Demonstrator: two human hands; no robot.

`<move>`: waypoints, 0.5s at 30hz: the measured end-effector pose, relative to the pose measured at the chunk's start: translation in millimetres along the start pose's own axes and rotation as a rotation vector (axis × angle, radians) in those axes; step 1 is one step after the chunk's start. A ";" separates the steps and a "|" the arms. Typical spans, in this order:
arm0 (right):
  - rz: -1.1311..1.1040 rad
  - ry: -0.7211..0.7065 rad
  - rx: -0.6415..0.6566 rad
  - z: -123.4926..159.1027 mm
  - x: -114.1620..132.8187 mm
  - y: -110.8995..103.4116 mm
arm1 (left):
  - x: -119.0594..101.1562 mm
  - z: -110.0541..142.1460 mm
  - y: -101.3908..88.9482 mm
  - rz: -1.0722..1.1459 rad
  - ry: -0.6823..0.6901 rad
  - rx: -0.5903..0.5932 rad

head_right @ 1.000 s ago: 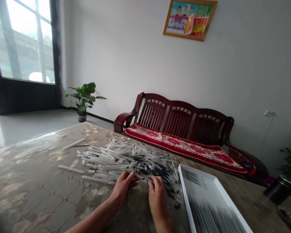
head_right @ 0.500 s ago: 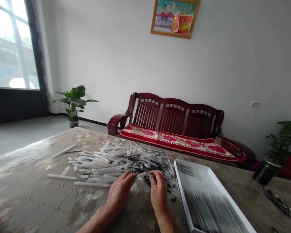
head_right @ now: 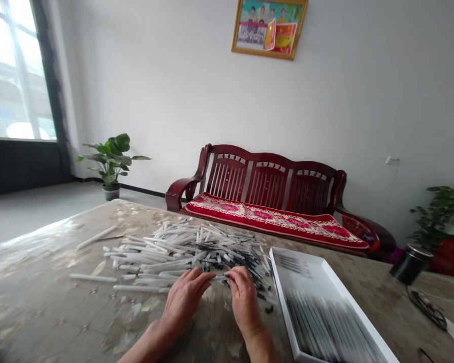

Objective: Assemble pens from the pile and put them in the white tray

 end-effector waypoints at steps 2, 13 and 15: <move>0.000 0.004 0.040 -1.1 1.8 0.6 | -0.8 -0.8 -1.2 -0.009 0.023 -0.001; -0.150 0.473 0.234 9.9 -20.9 13.9 | -3.9 -0.4 -5.1 -0.057 0.106 0.010; -0.160 0.539 0.269 11.1 -23.0 15.0 | -5.6 0.2 -3.9 -0.058 0.122 0.019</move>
Point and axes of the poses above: each hand's wrist, its own z-axis away from the middle knuckle, its own y-axis out of the palm, x = y × z, the point moved 7 cm from there along -z, towards the middle knuckle, and after that the axes turned 10 degrees about -x, right-handed, at the moved point
